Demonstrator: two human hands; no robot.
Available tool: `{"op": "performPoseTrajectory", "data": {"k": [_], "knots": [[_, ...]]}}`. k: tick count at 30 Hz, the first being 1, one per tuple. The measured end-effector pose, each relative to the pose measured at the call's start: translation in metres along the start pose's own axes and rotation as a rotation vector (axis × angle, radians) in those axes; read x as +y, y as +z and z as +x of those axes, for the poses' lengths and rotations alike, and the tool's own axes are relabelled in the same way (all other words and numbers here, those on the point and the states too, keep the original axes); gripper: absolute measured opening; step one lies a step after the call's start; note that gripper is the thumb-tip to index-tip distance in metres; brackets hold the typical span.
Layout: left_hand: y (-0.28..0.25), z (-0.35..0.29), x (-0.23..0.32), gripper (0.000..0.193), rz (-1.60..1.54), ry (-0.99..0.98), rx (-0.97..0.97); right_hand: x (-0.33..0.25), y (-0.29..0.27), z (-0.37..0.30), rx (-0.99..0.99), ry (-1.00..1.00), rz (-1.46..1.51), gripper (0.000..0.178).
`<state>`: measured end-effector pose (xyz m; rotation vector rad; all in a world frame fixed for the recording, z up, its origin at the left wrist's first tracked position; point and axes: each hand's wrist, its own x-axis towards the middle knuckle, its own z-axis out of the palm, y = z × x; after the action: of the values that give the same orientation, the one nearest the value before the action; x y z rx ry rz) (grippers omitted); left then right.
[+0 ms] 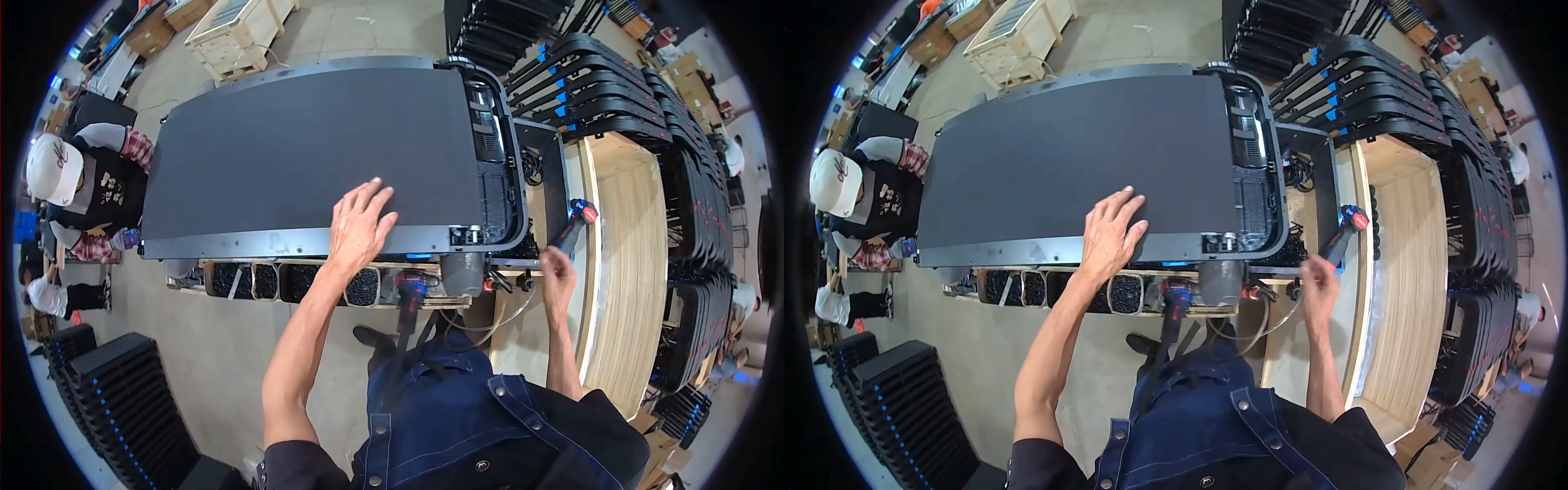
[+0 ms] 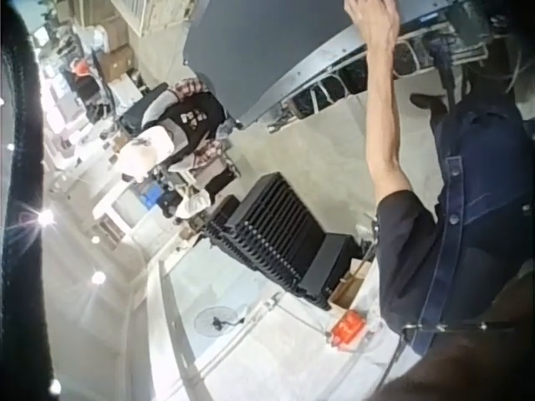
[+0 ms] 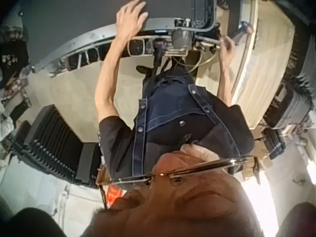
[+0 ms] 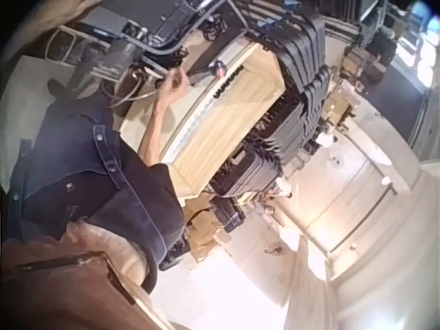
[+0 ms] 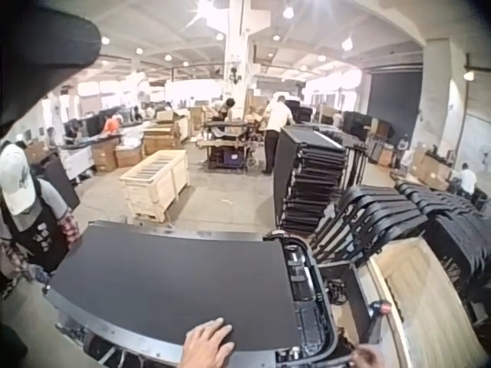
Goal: The recorder is assembling components of a treadmill, including attaching the belt frame and metal rollers using power tools.
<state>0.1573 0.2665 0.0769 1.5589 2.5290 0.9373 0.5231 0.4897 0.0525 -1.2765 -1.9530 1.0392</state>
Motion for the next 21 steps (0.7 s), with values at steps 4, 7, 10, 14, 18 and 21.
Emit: {"op": "performPoseTrajectory", "data": {"k": [4, 7, 10, 14, 18, 21], "knots": [[-0.029, -0.016, -0.053, 0.044, 0.070, 0.096, -0.061, -0.081, 0.076, -0.084, -0.608, 0.024, 0.070, 0.023], [-0.063, -0.039, -0.109, 0.044, 0.174, 0.079, 0.027, -0.073, 0.155, -0.111, -0.888, -0.020, -0.013, 0.030], [-0.101, -0.062, -0.166, 0.045, 0.243, -0.017, 0.090, -0.046, 0.239, -0.098, -0.824, 0.016, -0.181, 0.033], [-0.122, -0.058, -0.180, 0.042, 0.255, -0.098, 0.098, 0.031, 0.317, -0.066, -0.591, 0.017, -0.565, 0.027], [-0.119, -0.057, -0.189, 0.042, 0.228, -0.120, 0.115, 0.073, 0.367, -0.048, -0.567, -0.224, -0.721, 0.027], [-0.121, -0.059, -0.196, 0.042, 0.184, -0.154, 0.145, 0.075, 0.366, -0.063, -0.534, -0.094, -0.614, 0.027]]}}
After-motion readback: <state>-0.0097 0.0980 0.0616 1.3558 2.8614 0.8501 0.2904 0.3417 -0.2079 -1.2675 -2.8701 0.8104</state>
